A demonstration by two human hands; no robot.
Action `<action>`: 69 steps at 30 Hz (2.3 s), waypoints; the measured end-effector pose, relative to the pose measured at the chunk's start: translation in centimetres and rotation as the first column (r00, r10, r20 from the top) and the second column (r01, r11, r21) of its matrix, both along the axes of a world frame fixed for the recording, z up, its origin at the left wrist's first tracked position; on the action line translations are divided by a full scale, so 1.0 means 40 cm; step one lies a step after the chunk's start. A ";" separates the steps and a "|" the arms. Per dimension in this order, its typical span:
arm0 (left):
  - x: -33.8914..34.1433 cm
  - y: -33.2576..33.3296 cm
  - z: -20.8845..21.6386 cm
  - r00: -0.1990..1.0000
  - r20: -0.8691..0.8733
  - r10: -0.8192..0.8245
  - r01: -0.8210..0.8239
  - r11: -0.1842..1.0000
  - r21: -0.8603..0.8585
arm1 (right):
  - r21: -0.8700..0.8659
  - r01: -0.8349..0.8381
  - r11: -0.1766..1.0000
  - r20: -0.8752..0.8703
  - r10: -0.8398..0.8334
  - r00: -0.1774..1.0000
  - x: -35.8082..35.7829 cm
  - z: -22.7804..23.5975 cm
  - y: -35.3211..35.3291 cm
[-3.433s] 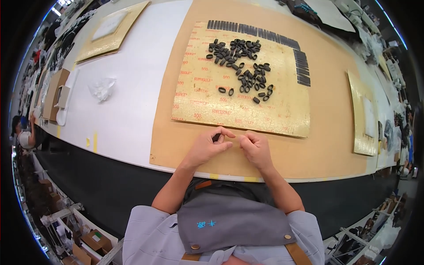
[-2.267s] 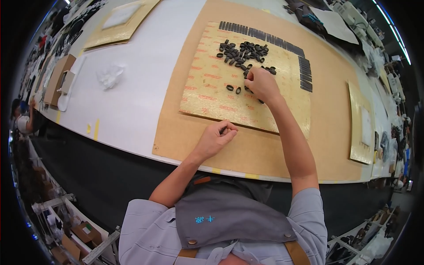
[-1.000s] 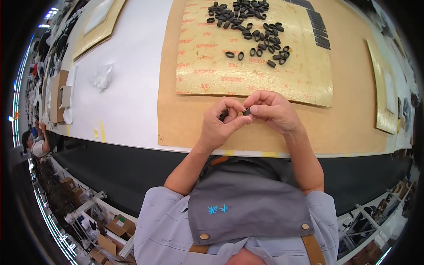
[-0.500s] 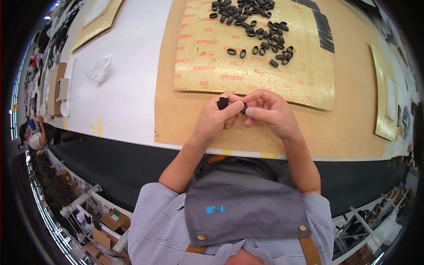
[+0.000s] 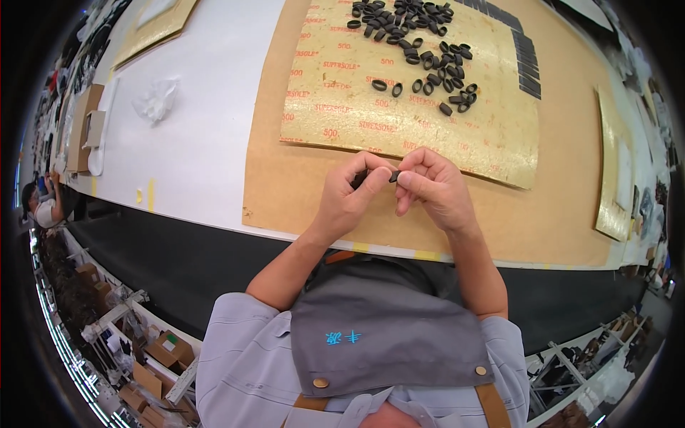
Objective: Assembling small black loops onto a leather or plastic strip.
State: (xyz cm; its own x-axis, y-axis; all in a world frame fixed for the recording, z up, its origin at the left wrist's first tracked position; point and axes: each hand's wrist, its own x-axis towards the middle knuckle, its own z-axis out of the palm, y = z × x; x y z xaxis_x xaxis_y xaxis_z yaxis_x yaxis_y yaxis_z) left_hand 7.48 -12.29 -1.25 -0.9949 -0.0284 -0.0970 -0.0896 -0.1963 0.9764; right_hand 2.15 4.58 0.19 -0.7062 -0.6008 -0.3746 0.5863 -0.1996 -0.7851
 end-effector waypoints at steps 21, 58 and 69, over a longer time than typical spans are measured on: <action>-0.001 -0.007 -0.001 0.999 0.010 -0.051 0.051 0.999 0.007 | -0.073 0.042 0.996 -0.099 -0.049 0.994 0.007 -0.023 0.001; -0.014 -0.005 -0.003 0.986 0.158 -0.056 0.033 0.989 0.145 | 0.241 0.280 0.929 -0.637 -0.066 0.768 0.045 -0.044 -0.046; -0.009 -0.009 0.002 0.983 0.174 -0.053 0.027 0.989 0.145 | 0.085 0.180 0.980 -0.319 -0.144 0.937 0.030 -0.020 -0.029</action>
State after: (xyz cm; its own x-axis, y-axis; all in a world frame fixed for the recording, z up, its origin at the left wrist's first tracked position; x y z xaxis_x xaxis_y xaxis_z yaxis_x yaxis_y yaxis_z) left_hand 7.11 -12.65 -1.16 -0.9615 0.0376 -0.2721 -0.2693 -0.3244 0.9068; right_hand 3.35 3.41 -0.62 -0.8821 -0.4356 -0.1791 0.2773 -0.1729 -0.9451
